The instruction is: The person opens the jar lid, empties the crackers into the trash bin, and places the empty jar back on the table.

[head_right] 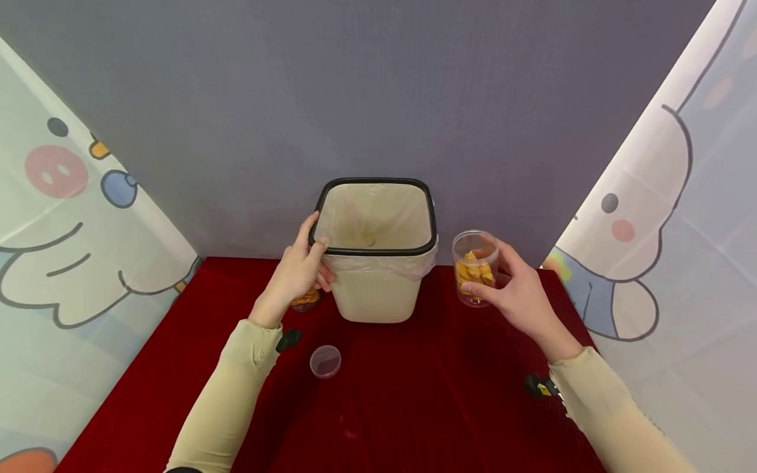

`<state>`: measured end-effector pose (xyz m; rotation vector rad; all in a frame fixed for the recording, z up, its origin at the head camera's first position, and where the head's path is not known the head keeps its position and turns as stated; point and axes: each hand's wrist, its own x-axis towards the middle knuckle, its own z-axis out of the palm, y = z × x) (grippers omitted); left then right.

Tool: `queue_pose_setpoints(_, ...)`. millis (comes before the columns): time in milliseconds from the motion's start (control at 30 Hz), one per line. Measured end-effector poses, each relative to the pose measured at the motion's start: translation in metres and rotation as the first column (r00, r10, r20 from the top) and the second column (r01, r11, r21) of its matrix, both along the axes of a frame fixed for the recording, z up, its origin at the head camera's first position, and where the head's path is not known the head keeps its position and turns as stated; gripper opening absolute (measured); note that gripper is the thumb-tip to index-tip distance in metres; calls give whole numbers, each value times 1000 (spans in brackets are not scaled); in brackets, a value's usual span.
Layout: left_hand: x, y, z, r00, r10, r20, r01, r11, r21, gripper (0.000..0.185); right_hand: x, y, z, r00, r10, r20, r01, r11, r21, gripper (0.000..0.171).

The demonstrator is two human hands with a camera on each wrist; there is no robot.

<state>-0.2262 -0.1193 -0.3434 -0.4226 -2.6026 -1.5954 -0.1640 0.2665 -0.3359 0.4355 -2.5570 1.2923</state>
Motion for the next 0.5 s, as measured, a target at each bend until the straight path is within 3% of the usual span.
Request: queue_pose_setpoints(500,0,1,-3,1000,0,-5,0,1000,-9,69,-39,-10,64,995,-64,-82,72,992,101,85)
